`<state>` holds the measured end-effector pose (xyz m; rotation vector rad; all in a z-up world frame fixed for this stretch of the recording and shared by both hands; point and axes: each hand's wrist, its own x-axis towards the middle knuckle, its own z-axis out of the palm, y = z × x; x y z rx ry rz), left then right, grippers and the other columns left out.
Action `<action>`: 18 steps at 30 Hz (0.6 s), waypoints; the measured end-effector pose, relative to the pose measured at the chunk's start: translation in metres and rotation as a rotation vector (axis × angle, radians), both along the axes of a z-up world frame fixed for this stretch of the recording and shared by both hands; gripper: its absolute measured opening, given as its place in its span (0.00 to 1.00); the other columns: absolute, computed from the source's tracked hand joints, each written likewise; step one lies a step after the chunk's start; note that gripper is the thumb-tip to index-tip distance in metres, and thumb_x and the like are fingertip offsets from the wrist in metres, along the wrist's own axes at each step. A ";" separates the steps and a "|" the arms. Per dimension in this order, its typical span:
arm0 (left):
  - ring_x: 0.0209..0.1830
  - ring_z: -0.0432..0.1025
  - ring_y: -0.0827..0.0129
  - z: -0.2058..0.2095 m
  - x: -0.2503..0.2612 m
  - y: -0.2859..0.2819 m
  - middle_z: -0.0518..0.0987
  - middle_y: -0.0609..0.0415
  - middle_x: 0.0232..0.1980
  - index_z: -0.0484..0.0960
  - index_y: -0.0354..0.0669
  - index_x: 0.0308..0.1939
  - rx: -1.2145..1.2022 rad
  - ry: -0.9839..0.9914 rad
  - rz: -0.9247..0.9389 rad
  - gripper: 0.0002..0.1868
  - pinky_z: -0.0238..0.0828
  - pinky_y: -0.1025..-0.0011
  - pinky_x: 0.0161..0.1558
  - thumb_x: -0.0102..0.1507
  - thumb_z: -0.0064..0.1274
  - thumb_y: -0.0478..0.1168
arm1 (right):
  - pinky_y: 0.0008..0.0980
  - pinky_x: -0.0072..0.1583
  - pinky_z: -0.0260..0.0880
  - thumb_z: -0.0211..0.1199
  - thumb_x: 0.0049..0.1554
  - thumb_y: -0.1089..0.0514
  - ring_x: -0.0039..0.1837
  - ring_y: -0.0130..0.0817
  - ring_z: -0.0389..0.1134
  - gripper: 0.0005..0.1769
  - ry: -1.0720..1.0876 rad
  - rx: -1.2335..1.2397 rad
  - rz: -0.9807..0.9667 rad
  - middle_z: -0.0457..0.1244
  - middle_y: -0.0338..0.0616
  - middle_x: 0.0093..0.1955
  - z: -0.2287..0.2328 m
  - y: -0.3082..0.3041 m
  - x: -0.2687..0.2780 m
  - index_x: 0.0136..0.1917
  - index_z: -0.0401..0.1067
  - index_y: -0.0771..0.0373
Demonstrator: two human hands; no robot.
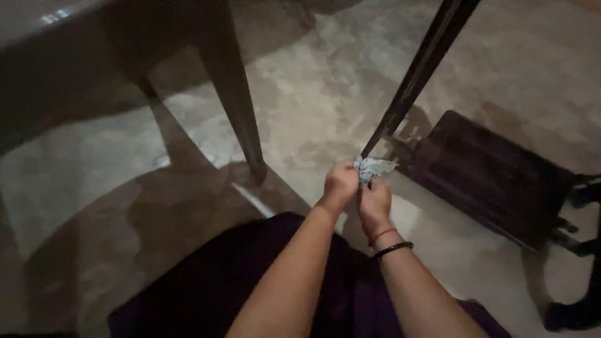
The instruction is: The person wipes the sewing machine table, head, and stand with a cloth. They clean the wooden tabletop, metal parts, and the lower frame including the treadle and wheel.
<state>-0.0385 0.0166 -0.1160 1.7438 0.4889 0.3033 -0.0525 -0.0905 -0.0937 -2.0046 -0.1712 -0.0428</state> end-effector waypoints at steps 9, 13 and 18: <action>0.46 0.75 0.74 0.154 -0.026 -0.044 0.84 0.55 0.48 0.82 0.33 0.56 -0.535 -0.535 -0.106 0.17 0.71 0.76 0.49 0.67 0.53 0.38 | 0.30 0.55 0.68 0.51 0.63 0.56 0.53 0.28 0.69 0.17 -0.010 0.761 0.041 0.70 0.39 0.53 0.128 -0.037 -0.007 0.58 0.76 0.64; 0.47 0.76 0.71 0.237 -0.042 -0.077 0.83 0.51 0.50 0.80 0.31 0.59 -0.538 -0.557 -0.136 0.19 0.72 0.73 0.49 0.66 0.53 0.36 | 0.34 0.53 0.70 0.51 0.65 0.52 0.51 0.32 0.70 0.18 0.041 1.059 0.029 0.69 0.41 0.51 0.216 -0.064 -0.029 0.57 0.74 0.66; 0.51 0.76 0.72 0.324 -0.066 -0.109 0.84 0.50 0.53 0.78 0.32 0.60 -0.323 -0.524 -0.121 0.21 0.71 0.74 0.52 0.64 0.55 0.38 | 0.30 0.56 0.69 0.59 0.64 0.54 0.54 0.30 0.70 0.15 -0.064 1.033 0.173 0.69 0.40 0.54 0.307 -0.097 -0.051 0.59 0.74 0.66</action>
